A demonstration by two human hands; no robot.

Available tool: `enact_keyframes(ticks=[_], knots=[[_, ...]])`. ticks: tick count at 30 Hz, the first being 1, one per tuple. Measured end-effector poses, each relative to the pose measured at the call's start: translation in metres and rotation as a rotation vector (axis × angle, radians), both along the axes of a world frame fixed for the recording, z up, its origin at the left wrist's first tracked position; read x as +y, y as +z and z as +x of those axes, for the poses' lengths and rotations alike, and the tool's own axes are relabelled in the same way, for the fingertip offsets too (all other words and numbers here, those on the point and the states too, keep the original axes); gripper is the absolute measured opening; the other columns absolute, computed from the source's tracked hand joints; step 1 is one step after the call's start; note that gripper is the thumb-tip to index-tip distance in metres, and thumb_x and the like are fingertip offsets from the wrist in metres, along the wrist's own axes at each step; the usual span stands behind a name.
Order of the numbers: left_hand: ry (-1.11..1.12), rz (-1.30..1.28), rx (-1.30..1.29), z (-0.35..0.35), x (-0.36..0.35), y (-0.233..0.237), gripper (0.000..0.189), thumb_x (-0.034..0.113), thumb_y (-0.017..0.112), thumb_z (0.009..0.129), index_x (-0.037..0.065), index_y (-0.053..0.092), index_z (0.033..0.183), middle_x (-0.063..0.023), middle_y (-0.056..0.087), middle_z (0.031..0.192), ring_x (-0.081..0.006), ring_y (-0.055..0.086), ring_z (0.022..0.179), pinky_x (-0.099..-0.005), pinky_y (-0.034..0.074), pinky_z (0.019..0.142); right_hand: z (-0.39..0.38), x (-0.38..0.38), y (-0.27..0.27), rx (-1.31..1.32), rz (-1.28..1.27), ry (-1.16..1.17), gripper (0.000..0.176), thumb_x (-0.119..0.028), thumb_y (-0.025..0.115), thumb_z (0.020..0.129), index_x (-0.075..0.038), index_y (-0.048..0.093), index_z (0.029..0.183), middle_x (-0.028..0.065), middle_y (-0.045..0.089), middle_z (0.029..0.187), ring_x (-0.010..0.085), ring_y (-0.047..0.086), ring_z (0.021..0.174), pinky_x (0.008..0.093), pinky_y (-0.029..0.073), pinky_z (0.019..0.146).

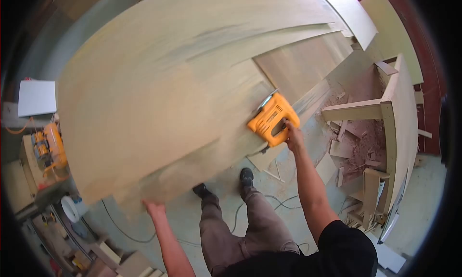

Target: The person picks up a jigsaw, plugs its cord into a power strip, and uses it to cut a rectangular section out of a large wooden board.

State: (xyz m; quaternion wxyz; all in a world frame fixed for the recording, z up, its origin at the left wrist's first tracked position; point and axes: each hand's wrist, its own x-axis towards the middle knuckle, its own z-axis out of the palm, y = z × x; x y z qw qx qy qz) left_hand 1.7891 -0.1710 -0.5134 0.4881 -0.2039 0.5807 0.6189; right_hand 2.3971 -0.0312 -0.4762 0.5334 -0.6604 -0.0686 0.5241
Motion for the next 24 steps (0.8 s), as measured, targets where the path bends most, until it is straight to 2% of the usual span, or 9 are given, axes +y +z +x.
enact_keyframes(ticks=[1,4,8,9,11,13,15,19,24], knots=[[-0.061,0.009,0.056,0.009,0.010,-0.013,0.074,0.063,0.021,0.100,0.011,0.033,0.151,-0.0074,0.036,0.155,-0.0313,0.035,0.141,-0.0500,0.027,0.118,0.009,-0.009,-0.014,0.169,0.076,-0.100,0.019,-0.019,0.061,0.095,-0.009,0.064,0.110,0.0024,0.063,0.085,0.0175,0.063,0.069,0.0359,0.057,0.064],[-0.001,0.061,0.018,0.060,0.063,-0.030,0.070,0.060,0.025,0.101,0.009,0.035,0.149,-0.0072,0.039,0.153,-0.0309,0.038,0.140,-0.0514,0.030,0.116,0.045,-0.043,-0.027,0.345,0.269,-0.180,0.028,-0.027,0.061,0.096,-0.011,0.059,0.120,0.0060,0.066,0.098,0.0248,0.067,0.085,0.0462,0.057,0.081],[0.162,-0.098,-0.006,0.145,0.119,-0.028,0.062,0.045,0.056,0.097,0.002,0.040,0.138,-0.0130,0.055,0.135,-0.0313,0.059,0.117,-0.0494,0.048,0.100,0.077,-0.118,0.016,0.241,0.295,-0.209,0.032,-0.026,0.056,0.099,-0.007,0.058,0.124,0.0085,0.067,0.099,0.0224,0.066,0.088,0.0473,0.055,0.090],[0.062,-0.012,-0.023,0.153,0.114,-0.071,0.066,0.044,0.060,0.096,0.001,0.036,0.139,-0.0138,0.055,0.133,-0.0305,0.063,0.107,-0.0475,0.053,0.090,0.082,-0.142,0.019,0.203,0.278,-0.172,0.031,-0.026,0.054,0.100,-0.007,0.057,0.125,0.0083,0.067,0.099,0.0212,0.066,0.088,0.0471,0.055,0.089],[-0.351,0.055,0.026,0.180,0.098,-0.086,0.039,0.040,0.065,0.092,0.004,0.061,0.105,-0.0068,0.068,0.093,-0.0272,0.065,0.084,-0.0427,0.052,0.075,0.118,-0.202,0.003,0.279,0.252,-0.088,0.035,-0.023,0.048,0.102,-0.005,0.051,0.133,0.0111,0.065,0.117,0.0251,0.065,0.102,0.0472,0.053,0.096],[-1.205,0.072,0.694,0.203,0.056,-0.082,0.037,0.041,0.065,0.091,0.005,0.062,0.096,-0.0105,0.068,0.083,-0.0254,0.067,0.085,-0.0390,0.051,0.071,0.101,-0.226,0.013,0.139,0.031,-0.115,0.041,-0.023,0.048,0.101,-0.005,0.047,0.138,0.0128,0.061,0.125,0.0273,0.063,0.110,0.0466,0.053,0.096],[-1.612,0.203,0.836,0.212,0.005,-0.032,0.036,0.041,0.066,0.088,0.006,0.062,0.095,-0.0131,0.068,0.088,-0.0287,0.067,0.087,-0.0399,0.051,0.073,0.107,-0.250,-0.011,0.174,-0.091,-0.017,0.032,-0.027,0.056,0.096,-0.009,0.056,0.123,0.0076,0.065,0.103,0.0256,0.066,0.098,0.0453,0.058,0.085],[-1.732,0.153,0.621,0.175,-0.125,0.012,0.036,0.041,0.065,0.090,0.006,0.062,0.097,-0.0129,0.069,0.093,-0.0333,0.066,0.088,-0.0424,0.050,0.075,0.022,-0.240,-0.027,0.143,-0.357,0.182,0.023,-0.031,0.061,0.093,-0.011,0.058,0.105,0.0055,0.062,0.088,0.0248,0.066,0.079,0.0459,0.059,0.076],[-1.582,-0.522,0.669,0.058,-0.285,0.055,0.041,0.048,0.064,0.089,0.008,0.063,0.099,-0.0154,0.070,0.097,-0.0345,0.066,0.095,-0.0430,0.052,0.080,-0.113,-0.218,-0.050,-0.286,-0.292,0.678,0.029,-0.017,0.065,0.090,-0.010,0.051,0.115,0.0048,0.061,0.091,0.0177,0.064,0.076,0.0417,0.059,0.067]])
